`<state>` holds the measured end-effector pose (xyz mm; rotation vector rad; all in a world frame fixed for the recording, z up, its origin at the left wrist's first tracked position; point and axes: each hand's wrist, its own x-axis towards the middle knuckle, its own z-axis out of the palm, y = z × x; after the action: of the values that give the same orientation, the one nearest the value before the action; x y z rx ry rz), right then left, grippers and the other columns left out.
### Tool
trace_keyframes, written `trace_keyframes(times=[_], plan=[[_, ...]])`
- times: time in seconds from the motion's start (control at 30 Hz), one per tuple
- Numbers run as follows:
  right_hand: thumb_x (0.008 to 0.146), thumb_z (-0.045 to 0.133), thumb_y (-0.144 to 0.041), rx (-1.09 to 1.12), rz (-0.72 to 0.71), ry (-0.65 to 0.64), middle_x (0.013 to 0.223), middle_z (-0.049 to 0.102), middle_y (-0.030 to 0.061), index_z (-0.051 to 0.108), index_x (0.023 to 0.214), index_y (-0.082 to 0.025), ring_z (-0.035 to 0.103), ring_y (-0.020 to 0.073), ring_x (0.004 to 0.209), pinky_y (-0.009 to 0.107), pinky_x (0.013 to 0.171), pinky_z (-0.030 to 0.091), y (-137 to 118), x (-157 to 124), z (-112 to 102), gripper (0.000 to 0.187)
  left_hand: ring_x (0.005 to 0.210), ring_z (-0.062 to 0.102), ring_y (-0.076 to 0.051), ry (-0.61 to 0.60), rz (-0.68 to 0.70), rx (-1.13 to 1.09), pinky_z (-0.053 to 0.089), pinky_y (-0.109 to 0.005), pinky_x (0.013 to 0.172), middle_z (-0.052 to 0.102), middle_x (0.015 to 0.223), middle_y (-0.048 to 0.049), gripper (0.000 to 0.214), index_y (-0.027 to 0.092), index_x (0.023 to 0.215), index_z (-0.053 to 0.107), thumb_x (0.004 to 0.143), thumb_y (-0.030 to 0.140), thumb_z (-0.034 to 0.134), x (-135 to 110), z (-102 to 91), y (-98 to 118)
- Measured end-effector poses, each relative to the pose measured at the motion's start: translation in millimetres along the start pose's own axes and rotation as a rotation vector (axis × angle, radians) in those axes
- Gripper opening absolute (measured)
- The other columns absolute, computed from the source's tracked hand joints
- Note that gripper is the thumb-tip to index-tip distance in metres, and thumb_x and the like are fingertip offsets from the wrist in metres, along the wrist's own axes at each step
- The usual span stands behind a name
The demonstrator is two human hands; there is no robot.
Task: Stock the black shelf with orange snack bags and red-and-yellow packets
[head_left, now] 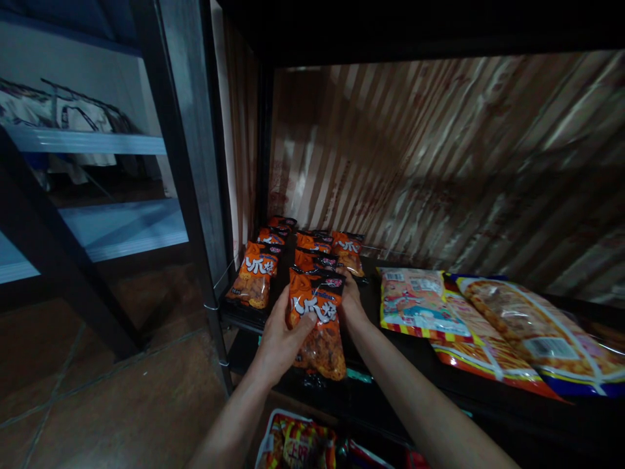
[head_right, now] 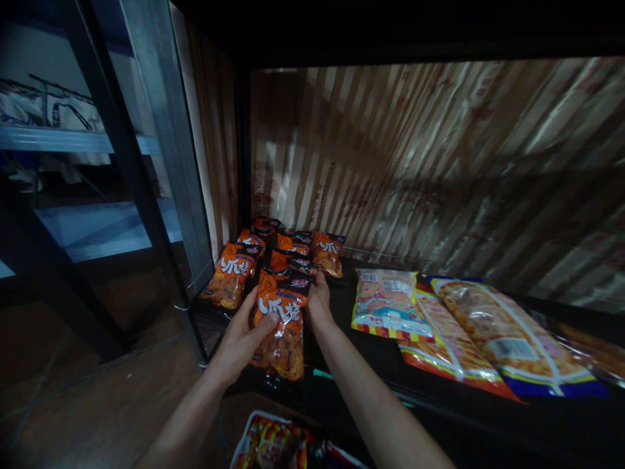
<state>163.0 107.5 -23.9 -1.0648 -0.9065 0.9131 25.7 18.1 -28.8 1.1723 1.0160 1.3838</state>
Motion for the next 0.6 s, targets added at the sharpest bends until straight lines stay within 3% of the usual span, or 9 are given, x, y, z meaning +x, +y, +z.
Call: trace_keyframes(times=[0.17, 0.6], plan=[[0.046, 0.076, -0.045, 0.034, 0.091, 0.050, 0.057, 0.063, -0.0053, 0.054, 0.072, -0.026, 0.067, 0.0225, 0.067, 0.031, 0.057, 0.053, -9, -5, -1, 0.039, 0.124, 0.052, -0.027, -0.020, 0.015, -0.031, 0.037, -0.043, 0.108, 0.058, 0.133, -0.0093, 0.072, 0.022, 0.140, 0.043, 0.075, 0.038, 0.072, 0, 0.3, -1], [0.046, 0.075, -0.045, -0.086, 0.166, 0.023, 0.054, 0.063, -0.0049, 0.054, 0.073, -0.023, 0.063, 0.0207, 0.056, 0.030, 0.052, 0.050, -22, -14, -5, 0.041, 0.124, 0.052, -0.025, -0.070, 0.012, -0.036, 0.038, -0.041, 0.108, 0.054, 0.137, -0.0097, 0.068, 0.020, 0.141, 0.039, 0.080, 0.037, 0.066, -5, 1.3, 12]])
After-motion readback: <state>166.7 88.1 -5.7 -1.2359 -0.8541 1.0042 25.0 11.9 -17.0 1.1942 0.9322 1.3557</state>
